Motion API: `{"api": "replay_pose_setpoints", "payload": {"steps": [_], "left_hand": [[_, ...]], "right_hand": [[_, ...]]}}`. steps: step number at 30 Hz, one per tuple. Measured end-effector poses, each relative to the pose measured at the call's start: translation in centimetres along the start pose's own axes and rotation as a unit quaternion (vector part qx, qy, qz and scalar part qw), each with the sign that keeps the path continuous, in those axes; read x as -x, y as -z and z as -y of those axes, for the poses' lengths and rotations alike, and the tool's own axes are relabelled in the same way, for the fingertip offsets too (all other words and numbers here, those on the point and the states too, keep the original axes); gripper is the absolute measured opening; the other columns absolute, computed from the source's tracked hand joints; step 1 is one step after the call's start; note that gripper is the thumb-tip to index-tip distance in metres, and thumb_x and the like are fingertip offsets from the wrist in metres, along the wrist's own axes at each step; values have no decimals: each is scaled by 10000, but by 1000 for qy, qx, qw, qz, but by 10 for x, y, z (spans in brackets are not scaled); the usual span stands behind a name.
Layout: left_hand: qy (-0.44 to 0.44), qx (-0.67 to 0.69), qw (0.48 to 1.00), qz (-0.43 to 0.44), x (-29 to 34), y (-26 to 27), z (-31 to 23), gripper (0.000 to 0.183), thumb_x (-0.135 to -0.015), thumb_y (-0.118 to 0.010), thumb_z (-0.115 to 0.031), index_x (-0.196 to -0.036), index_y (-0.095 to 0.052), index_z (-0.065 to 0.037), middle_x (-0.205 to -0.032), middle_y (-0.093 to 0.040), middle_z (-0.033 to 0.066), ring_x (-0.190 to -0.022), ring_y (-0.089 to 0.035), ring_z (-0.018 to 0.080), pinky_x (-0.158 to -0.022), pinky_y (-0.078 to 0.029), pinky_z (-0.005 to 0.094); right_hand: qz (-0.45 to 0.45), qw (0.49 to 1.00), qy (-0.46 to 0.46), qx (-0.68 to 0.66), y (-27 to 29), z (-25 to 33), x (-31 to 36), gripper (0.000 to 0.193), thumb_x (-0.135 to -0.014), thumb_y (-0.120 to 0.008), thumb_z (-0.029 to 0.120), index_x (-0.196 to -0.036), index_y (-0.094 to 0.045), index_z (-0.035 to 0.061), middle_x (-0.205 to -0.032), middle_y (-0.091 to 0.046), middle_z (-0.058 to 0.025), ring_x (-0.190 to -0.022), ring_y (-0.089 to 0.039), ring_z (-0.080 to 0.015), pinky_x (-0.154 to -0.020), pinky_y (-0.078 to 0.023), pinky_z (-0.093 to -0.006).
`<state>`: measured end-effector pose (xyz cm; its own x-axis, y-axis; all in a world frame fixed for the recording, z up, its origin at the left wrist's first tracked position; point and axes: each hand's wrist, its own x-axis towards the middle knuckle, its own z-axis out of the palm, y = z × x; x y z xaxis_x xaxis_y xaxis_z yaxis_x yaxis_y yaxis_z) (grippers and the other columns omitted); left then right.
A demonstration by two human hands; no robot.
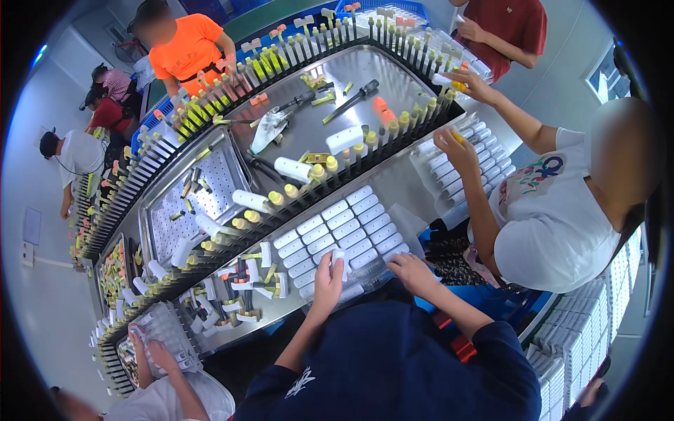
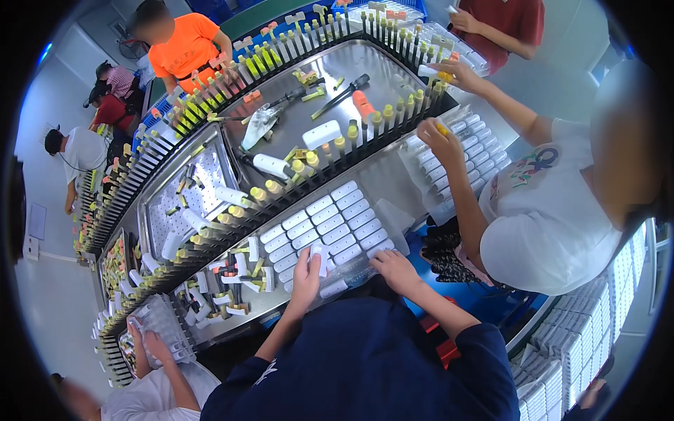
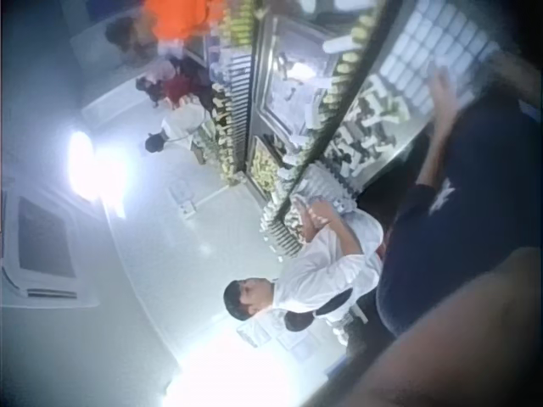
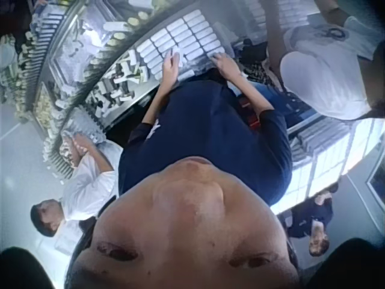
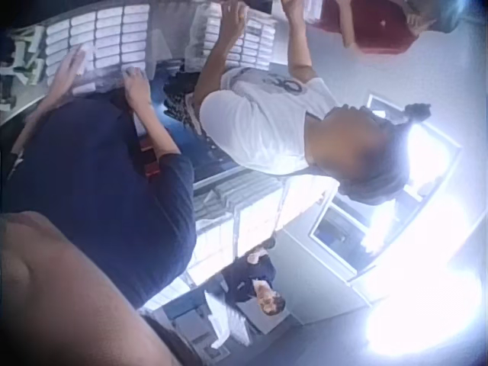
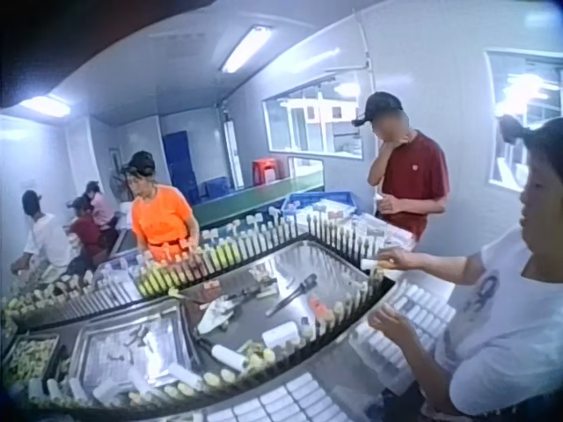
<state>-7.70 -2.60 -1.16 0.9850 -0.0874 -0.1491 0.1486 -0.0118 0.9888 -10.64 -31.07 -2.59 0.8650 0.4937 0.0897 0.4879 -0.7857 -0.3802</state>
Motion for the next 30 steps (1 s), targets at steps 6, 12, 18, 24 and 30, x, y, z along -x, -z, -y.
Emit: {"api": "replay_pose_setpoints", "payload": {"steps": [6, 12, 18, 24, 30], "left_hand": [[-132, 52, 990, 13, -55, -27, -83, 322, -1101, -645, -161, -1343, -555, 30, -1040, -712, 109, -939, -695, 136, -827, -563, 303], [-231, -145, 957, -102, -158, -44, -178, 393, -1070, -669, -240, -1321, -526, 26, -1048, -738, 299, -977, -761, 432, -844, -572, 486], [-155, -316, 929, -118, -214, -36, -195, 425, -1064, -634, -290, -1257, -501, 65, -1046, -728, 360, -998, -717, 542, -861, -552, 592], [-164, -535, 818, -132, -212, -15, -172, 321, -1044, -659, -242, -1194, -529, 10, -989, -723, 266, -936, -759, 456, -767, -613, 538], [-156, -588, 765, -208, -173, 33, -159, 367, -981, -756, -259, -1174, -524, -49, -958, -709, 184, -777, -769, 398, -652, -623, 474]], "right_hand": [[29, 999, 28, -20, 4, -14, 0, 249, -894, -707, 108, -1142, -700, 90, -1143, -651, -85, -1112, -662, -294, -933, -531, -443], [70, 996, 49, 26, 11, -14, -8, 268, -897, -717, 120, -1162, -689, 95, -1182, -636, -90, -1171, -632, -303, -965, -509, -459], [7, 993, 106, 53, 28, -7, -14, 411, -875, -763, 124, -1257, -628, 58, -1154, -653, -134, -1165, -641, -337, -998, -503, -473], [-137, 964, -115, -196, 94, 24, -69, 391, -1003, -703, 123, -1342, -568, -17, -1037, -738, -208, -883, -730, -380, -830, -576, -466], [-329, 871, -184, -315, 136, 28, -215, 351, -1063, -639, 171, -1322, -599, -63, -1074, -736, -250, -895, -754, -332, -781, -567, -422]]}}
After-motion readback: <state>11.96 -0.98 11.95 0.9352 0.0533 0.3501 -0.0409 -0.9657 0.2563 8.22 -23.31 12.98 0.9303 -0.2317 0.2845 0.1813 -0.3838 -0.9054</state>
